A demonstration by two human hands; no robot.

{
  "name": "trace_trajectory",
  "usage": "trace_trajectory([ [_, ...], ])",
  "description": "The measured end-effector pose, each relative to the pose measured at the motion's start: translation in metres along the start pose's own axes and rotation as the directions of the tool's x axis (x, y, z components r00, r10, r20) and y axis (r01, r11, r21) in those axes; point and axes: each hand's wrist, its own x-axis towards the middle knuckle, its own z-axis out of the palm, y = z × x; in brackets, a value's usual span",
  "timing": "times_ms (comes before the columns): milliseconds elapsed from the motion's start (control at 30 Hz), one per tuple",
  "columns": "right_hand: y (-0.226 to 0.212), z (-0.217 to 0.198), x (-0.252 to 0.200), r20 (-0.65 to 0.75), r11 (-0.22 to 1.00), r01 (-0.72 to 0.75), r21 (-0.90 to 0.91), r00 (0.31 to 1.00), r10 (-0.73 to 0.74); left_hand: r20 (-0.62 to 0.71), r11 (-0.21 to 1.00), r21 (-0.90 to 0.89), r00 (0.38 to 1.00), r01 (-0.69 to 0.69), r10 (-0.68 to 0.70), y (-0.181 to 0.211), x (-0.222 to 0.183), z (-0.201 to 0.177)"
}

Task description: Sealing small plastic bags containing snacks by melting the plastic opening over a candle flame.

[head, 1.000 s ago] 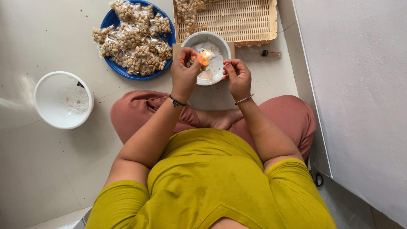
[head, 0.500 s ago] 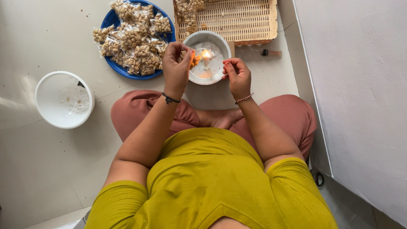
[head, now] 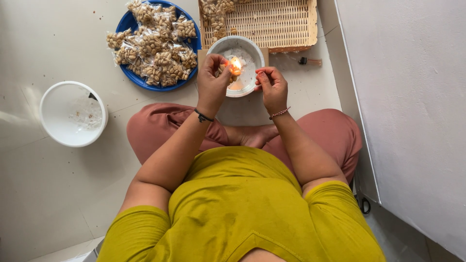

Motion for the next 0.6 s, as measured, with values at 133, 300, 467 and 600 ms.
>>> trace_trajectory([
  [133,-0.001,0.001,0.000,-0.007,1.000,0.007,0.003,1.000,-0.007,-0.003,1.000,-0.026,1.000,0.005,-0.005,0.006,-0.003,0.000],
  [300,-0.003,0.005,-0.002,-0.010,1.000,0.020,-0.002,1.000,-0.020,-0.007,0.999,-0.048,1.000,-0.015,0.015,-0.006,-0.007,-0.006],
  [467,-0.025,0.026,-0.020,0.060,1.000,0.027,0.013,0.998,-0.027,-0.002,1.000,-0.010,1.000,-0.019,0.019,-0.001,-0.030,-0.011],
  [600,-0.021,0.035,-0.032,0.100,0.998,0.058,-0.030,0.993,-0.055,0.027,1.000,0.013,1.000,-0.002,0.002,-0.003,-0.048,-0.010],
])
